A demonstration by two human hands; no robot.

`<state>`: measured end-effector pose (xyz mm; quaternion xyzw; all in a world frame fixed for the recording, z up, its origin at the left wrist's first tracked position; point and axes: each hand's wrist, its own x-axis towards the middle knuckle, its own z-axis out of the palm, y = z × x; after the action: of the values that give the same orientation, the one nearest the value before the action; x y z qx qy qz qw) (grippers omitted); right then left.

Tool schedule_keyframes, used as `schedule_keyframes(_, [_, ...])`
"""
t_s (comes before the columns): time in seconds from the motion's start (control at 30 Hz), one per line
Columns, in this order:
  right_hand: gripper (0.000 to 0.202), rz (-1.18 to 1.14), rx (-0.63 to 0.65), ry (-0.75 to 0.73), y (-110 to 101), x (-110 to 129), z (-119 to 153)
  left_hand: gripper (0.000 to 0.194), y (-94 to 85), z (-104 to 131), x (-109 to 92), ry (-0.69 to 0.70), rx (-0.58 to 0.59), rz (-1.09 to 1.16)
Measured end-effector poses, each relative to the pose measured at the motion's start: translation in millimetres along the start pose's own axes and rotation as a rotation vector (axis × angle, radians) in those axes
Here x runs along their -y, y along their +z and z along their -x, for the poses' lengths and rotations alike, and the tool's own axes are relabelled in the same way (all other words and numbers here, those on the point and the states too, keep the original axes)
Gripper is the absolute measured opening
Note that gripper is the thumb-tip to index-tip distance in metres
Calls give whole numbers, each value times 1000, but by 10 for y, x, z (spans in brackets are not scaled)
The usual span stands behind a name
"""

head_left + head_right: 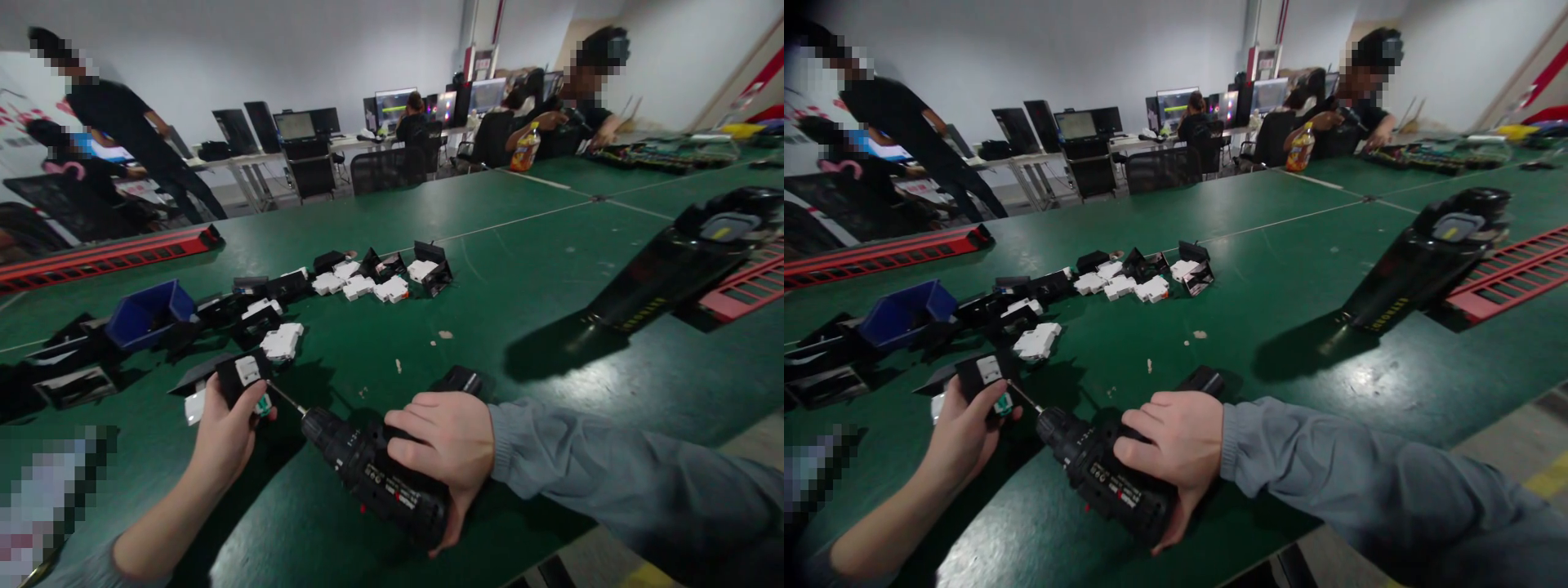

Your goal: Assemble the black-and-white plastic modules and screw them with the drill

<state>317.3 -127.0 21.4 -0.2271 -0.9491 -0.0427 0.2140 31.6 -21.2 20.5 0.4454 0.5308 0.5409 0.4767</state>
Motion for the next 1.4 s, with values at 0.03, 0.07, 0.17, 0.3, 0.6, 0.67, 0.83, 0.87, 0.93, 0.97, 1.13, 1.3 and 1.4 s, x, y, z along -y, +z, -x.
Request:
schedule_keyframes(0.03, [93, -2, 2, 2, -11, 2, -7, 39, 6, -1, -6, -1, -12, -4])
schedule_keyframes(0.07, [92, -3, 1, 1, -21, 4, -14, 39, 10, -3, -10, -3, -20, -8])
schedule_keyframes(0.17, [90, -8, 2, -9, -42, 6, -27, 39, 5, -13, -10, -10, -22, -6])
schedule_keyframes(0.3, [90, -9, 25, -14, -64, 6, -35, 41, -32, -25, 16, -14, -3, 20])
schedule_keyframes(0.6, [91, 0, 64, -11, -83, 7, -42, 46, -22, 2, 5, 33, 26, 42])
schedule_keyframes(0.67, [91, 0, 71, -12, -75, 8, -39, 45, -13, 2, -3, 36, 28, 42])
schedule_keyframes(0.83, [91, 16, 63, -7, -57, 11, -29, 45, -19, -13, 15, 31, 26, 30])
schedule_keyframes(0.87, [91, 22, 56, -8, -53, 11, -27, 46, -23, -17, 21, 29, 25, 30])
schedule_keyframes(0.93, [92, 30, 43, -13, -43, 12, -25, 47, -31, -24, 32, 27, 20, 32])
schedule_keyframes(0.97, [92, 34, 34, -17, -37, 12, -25, 47, -34, -27, 36, 27, 18, 34])
schedule_keyframes(1.13, [93, 43, 7, -26, -13, 8, -25, 46, -40, -32, 41, 28, 26, 20])
schedule_keyframes(1.3, [93, 21, 15, -21, -45, 7, -42, 46, -41, -29, 47, 25, 33, 26])
schedule_keyframes(1.4, [93, 18, 33, -21, -65, 9, -47, 45, -39, -25, 48, 28, 37, 32])
